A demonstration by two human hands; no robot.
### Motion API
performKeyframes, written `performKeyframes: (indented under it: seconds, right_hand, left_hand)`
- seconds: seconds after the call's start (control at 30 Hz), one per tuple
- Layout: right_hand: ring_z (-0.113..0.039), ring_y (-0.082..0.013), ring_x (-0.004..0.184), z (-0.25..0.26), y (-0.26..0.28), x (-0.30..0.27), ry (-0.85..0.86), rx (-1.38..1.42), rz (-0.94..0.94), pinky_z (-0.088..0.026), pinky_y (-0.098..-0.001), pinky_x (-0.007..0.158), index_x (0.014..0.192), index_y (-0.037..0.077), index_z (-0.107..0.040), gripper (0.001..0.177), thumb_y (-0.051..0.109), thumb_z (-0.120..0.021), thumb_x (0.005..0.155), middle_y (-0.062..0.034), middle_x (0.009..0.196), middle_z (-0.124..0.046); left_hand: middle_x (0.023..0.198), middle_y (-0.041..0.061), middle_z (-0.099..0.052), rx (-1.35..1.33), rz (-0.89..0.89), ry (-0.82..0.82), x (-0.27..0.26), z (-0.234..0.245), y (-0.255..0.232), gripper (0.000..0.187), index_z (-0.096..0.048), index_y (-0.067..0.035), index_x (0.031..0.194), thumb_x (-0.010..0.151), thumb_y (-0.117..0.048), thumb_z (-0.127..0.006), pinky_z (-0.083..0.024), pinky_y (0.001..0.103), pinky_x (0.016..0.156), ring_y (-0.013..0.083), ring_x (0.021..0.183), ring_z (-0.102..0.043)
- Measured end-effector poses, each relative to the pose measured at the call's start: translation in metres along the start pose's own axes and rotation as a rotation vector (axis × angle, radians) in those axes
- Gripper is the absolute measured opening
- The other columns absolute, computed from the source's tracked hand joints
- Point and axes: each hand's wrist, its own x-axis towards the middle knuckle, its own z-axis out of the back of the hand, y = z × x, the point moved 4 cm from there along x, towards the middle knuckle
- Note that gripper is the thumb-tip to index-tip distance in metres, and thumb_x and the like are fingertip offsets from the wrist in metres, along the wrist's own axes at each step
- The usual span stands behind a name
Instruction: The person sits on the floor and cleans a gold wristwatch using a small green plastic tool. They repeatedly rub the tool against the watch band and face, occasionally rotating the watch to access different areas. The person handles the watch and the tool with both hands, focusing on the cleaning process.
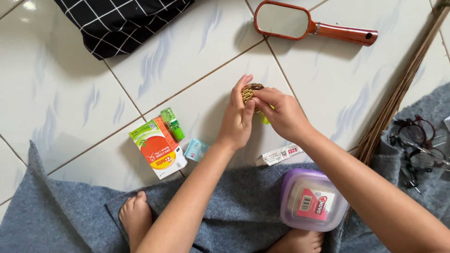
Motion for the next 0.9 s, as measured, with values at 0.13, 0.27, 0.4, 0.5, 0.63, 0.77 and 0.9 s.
performKeyframes:
  seconds: [0.13,0.27,0.4,0.5,0.63,0.77,0.9]
  right_hand:
    - [-0.069,-0.0178,0.098,0.002,-0.022,0.01,0.033,0.302,-0.053,-0.055,-0.0312,0.09,0.123,0.002,-0.07,0.026,0.015,-0.061,0.102,-0.0086,0.109,-0.073]
    - [-0.066,-0.0191,0.11,0.018,-0.057,0.022,0.269,1.044,-0.154,-0.052,-0.0365,0.099,0.129,0.002,-0.067,0.028,0.014,-0.053,0.108,-0.0081,0.119,-0.071]
    - [-0.061,-0.0217,0.122,0.019,-0.068,0.034,0.486,1.31,-0.039,-0.047,-0.0408,0.111,0.129,0.002,-0.061,0.02,0.014,-0.049,0.118,-0.0094,0.128,-0.066]
    - [-0.06,-0.0204,0.121,0.021,-0.074,0.037,0.491,1.15,-0.12,-0.045,-0.0403,0.109,0.121,0.006,-0.061,0.022,0.018,-0.048,0.109,-0.0079,0.127,-0.066]
    - [-0.058,-0.0206,0.122,0.029,-0.074,0.038,0.538,1.102,-0.128,-0.044,-0.04,0.111,0.123,0.004,-0.06,0.021,0.018,-0.049,0.112,-0.0082,0.125,-0.064]
    - [-0.057,-0.0216,0.123,0.039,-0.073,0.042,0.598,1.043,-0.195,-0.042,-0.0397,0.111,0.127,0.003,-0.06,0.026,0.017,-0.046,0.109,-0.0089,0.126,-0.064]
    - [-0.054,-0.0211,0.125,0.043,-0.064,0.034,0.565,1.115,-0.167,-0.04,-0.039,0.111,0.129,0.001,-0.06,0.026,0.015,-0.045,0.112,-0.0075,0.127,-0.062]
  left_hand:
    - [0.168,0.022,-0.035,0.015,-0.111,-0.011,0.001,0.002,-0.012,0.071,-0.02,-0.004,0.166,0.117,-0.055,-0.027,-0.03,0.045,0.131,0.0381,0.157,-0.036]
    - [0.166,0.015,-0.042,-0.054,-0.007,0.078,0.02,0.016,-0.018,0.069,-0.031,-0.013,0.164,0.11,-0.055,-0.04,-0.038,0.045,0.124,0.0338,0.151,-0.047]
    - [0.157,0.011,-0.052,0.047,0.062,0.262,0.03,0.032,-0.022,0.072,-0.041,-0.025,0.157,0.095,-0.045,-0.07,-0.053,0.042,0.105,0.0297,0.13,-0.064]
    - [0.147,0.007,-0.063,0.064,0.12,0.287,0.031,0.04,-0.022,0.069,-0.053,-0.032,0.15,0.088,-0.032,-0.083,-0.065,0.033,0.088,0.0195,0.101,-0.078]
    - [0.148,0.003,-0.061,0.089,0.117,0.288,0.034,0.038,-0.026,0.076,-0.057,-0.031,0.146,0.077,-0.023,-0.089,-0.065,0.03,0.081,0.0157,0.086,-0.075]
    - [0.153,0.001,-0.053,0.123,0.041,0.339,0.044,0.025,-0.036,0.081,-0.054,-0.031,0.144,0.073,-0.019,-0.09,-0.066,0.028,0.079,0.0143,0.089,-0.074]
    - [0.152,-0.001,-0.052,0.117,0.059,0.334,0.045,0.025,-0.037,0.077,-0.054,-0.028,0.143,0.075,-0.013,-0.086,-0.066,0.027,0.082,0.0127,0.091,-0.074]
